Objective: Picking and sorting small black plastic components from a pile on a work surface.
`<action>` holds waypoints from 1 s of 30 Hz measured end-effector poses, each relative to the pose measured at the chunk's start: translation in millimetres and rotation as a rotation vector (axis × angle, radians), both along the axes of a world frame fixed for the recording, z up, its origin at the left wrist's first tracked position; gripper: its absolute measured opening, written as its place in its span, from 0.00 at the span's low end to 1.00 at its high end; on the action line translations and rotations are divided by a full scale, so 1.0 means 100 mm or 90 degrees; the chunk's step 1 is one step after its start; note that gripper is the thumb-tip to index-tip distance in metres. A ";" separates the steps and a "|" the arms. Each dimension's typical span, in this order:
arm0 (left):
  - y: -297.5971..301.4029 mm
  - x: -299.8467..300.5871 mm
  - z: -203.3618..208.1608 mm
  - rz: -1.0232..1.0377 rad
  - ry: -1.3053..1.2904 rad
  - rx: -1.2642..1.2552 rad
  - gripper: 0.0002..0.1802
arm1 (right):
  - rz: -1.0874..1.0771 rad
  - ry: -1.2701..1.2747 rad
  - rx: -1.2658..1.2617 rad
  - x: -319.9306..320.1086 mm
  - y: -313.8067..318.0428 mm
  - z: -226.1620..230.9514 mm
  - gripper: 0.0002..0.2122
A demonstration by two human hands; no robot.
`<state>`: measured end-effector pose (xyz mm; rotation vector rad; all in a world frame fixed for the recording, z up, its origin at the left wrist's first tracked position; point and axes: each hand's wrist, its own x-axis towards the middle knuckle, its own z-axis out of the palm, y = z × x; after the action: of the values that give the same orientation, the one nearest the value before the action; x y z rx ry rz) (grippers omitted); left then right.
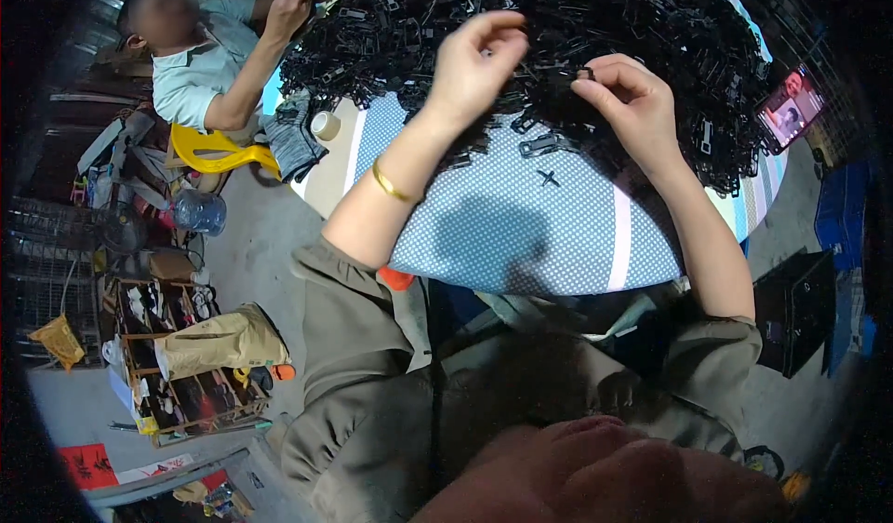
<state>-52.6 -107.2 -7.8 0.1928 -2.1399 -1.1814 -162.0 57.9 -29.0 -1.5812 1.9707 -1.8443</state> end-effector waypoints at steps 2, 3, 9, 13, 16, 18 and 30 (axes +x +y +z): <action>-0.28 -0.14 -0.01 0.167 0.008 -0.302 0.13 | -0.009 0.071 -0.007 0.05 -0.01 0.03 0.04; -0.40 -0.25 -0.03 0.232 0.022 -0.483 0.13 | -0.019 0.142 -0.010 0.07 -0.01 0.06 0.05; -0.36 -0.58 0.04 0.410 -0.164 -0.742 0.15 | -0.007 0.255 -0.063 0.02 -0.01 0.01 0.05; -0.41 -0.74 -0.01 0.478 -0.189 -0.839 0.05 | -0.009 0.270 -0.102 0.00 -0.03 0.00 0.05; -0.31 -0.65 0.05 0.403 -0.196 -0.769 0.08 | -0.031 0.274 -0.105 -0.03 -0.02 -0.01 0.06; -0.18 -0.50 0.12 0.370 -0.183 -0.732 0.09 | -0.050 0.195 -0.082 -0.04 0.00 0.00 0.06; 0.37 0.04 0.04 -0.153 -0.063 0.297 0.16 | 0.056 -0.392 -0.004 0.05 0.02 0.07 0.08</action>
<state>-48.6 -70.0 -3.7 0.2065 -1.9773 -1.8395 -157.4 59.5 -22.5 -0.9117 1.5867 -1.9802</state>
